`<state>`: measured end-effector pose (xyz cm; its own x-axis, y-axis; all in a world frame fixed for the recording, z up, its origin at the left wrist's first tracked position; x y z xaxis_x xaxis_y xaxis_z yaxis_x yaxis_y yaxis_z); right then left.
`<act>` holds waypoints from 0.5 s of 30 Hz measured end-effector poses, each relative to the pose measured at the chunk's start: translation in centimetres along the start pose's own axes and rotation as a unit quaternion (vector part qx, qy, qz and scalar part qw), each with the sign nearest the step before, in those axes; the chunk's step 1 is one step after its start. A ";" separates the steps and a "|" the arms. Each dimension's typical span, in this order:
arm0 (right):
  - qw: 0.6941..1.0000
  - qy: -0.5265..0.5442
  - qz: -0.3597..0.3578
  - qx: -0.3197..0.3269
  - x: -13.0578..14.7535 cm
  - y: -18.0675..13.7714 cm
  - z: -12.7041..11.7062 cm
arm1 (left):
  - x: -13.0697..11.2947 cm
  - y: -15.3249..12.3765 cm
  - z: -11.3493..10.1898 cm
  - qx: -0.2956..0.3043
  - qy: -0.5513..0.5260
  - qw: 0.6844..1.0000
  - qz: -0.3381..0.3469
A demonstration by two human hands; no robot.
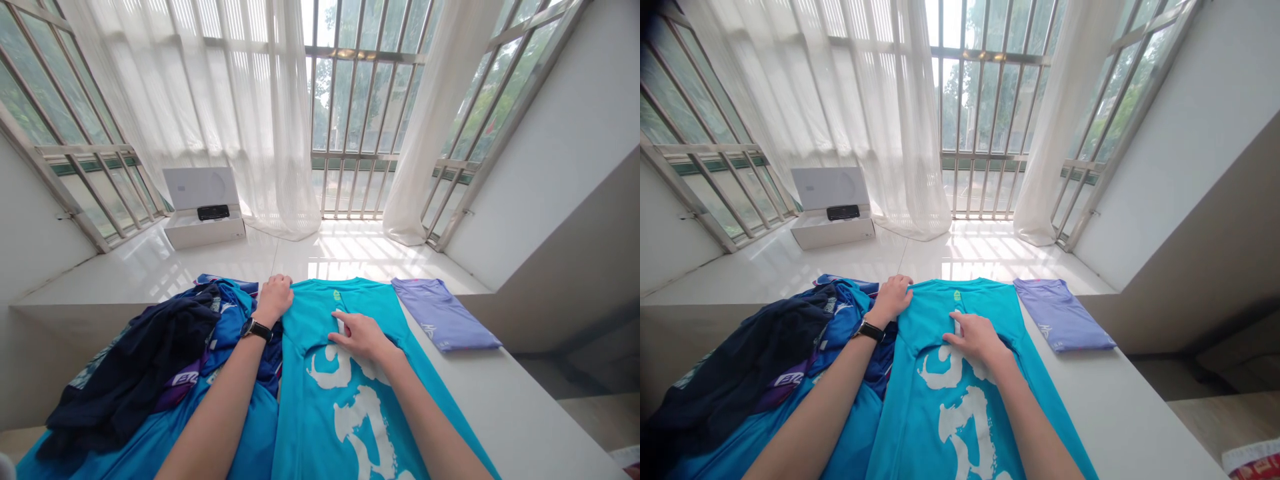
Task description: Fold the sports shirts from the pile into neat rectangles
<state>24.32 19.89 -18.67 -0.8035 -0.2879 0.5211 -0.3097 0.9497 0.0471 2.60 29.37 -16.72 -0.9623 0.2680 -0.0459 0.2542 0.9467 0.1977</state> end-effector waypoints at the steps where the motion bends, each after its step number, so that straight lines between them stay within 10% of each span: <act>1: 1.000 0.005 -0.005 0.000 0.1 0.0 0.0 | -1.1 -0.1 -0.2 -0.006 -0.010 1.000 0.017; 9: 0.978 0.040 0.000 -0.204 -3.9 0.2 -3.4 | -8.2 -2.1 3.5 0.047 -0.042 0.980 0.190; 15: 0.982 0.004 -0.011 -0.188 -7.1 1.1 -2.4 | -7.8 -2.3 5.1 0.066 -0.037 0.980 0.183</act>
<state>30.96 23.25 -20.28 -0.7936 -0.3097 0.5237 -0.1166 0.9222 0.3687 10.00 25.99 -21.86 -0.7958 0.6018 -0.0670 0.5963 0.7981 0.0869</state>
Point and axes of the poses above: each hand's wrist, its own y-axis towards the middle knuckle, its own z-axis out of the palm, x = y × z, the point moved 5 cm from there along y, towards the middle knuckle, and after that the axes turned 9 degrees about y, right-handed, at the moved point
